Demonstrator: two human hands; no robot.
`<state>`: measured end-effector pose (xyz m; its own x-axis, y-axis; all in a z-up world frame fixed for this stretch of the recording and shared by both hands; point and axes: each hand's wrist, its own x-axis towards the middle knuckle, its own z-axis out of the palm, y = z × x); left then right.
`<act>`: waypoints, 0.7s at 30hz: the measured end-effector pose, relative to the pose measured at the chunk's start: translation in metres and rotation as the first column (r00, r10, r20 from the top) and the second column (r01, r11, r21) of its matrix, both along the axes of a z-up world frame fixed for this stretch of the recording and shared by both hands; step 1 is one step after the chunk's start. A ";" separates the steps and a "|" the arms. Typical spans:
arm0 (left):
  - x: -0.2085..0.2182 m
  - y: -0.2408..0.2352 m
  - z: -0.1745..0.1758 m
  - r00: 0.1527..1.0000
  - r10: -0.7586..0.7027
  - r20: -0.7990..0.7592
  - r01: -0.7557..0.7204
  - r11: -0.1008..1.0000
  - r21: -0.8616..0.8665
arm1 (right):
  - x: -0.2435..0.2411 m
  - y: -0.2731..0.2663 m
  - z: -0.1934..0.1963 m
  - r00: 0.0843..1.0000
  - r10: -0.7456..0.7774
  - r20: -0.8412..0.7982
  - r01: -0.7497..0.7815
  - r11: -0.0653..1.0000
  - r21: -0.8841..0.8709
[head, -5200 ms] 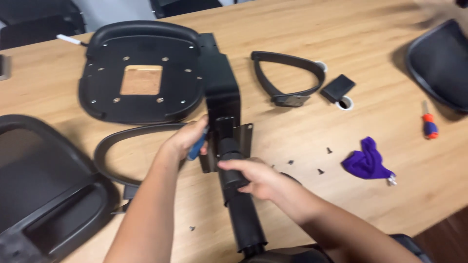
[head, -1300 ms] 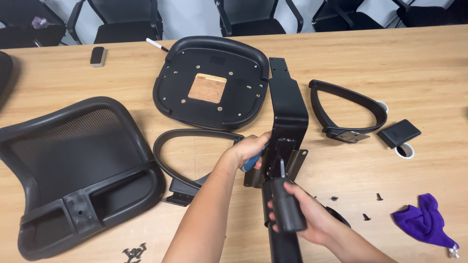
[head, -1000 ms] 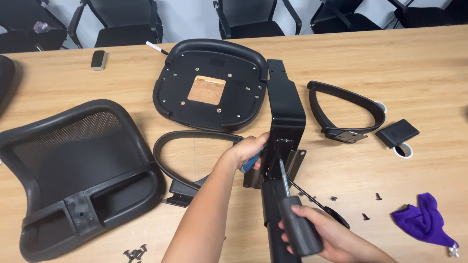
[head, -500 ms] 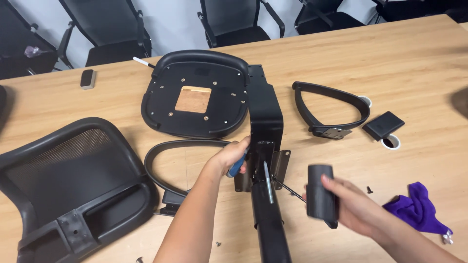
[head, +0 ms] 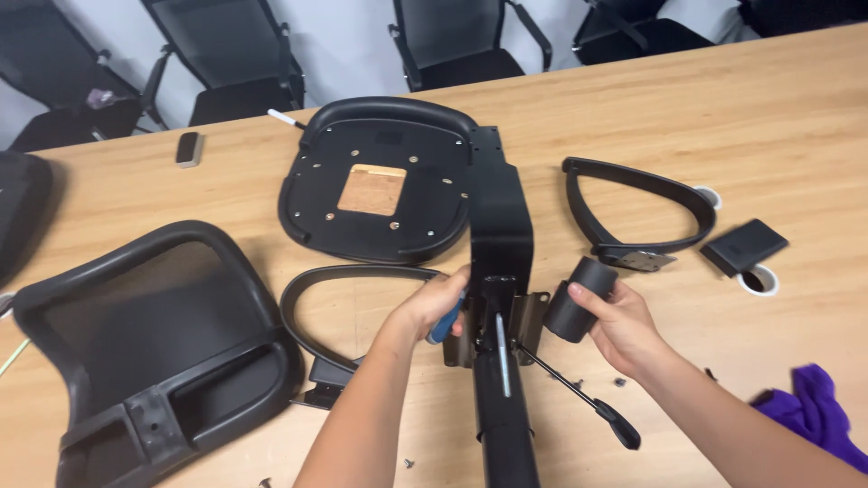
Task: The recorder is disassembling an office chair using a screwdriver to remove various components like the armrests and the seat mechanism.
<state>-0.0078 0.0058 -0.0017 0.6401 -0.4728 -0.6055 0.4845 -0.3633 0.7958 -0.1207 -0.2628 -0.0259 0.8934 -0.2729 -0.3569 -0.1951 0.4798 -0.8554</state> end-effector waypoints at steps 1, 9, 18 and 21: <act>0.001 0.001 0.001 1.000 0.012 0.002 -0.012 1.000 0.002 | 0.005 -0.001 -0.006 1.000 0.012 0.002 -0.012 1.000 0.002; -0.001 0.003 0.001 0.999 0.000 0.035 0.002 0.999 -0.041 | 0.028 -0.011 -0.056 0.975 -0.207 -0.075 0.144 0.856 -0.497; -0.006 0.004 0.020 0.999 -0.008 0.032 0.006 0.998 0.063 | 0.027 0.000 -0.129 0.920 -0.368 -0.133 0.146 0.639 -0.755; -0.006 0.006 0.011 0.999 -0.014 0.044 0.013 1.000 0.026 | 0.029 0.004 -0.102 0.933 -0.302 -0.194 0.069 0.682 -0.728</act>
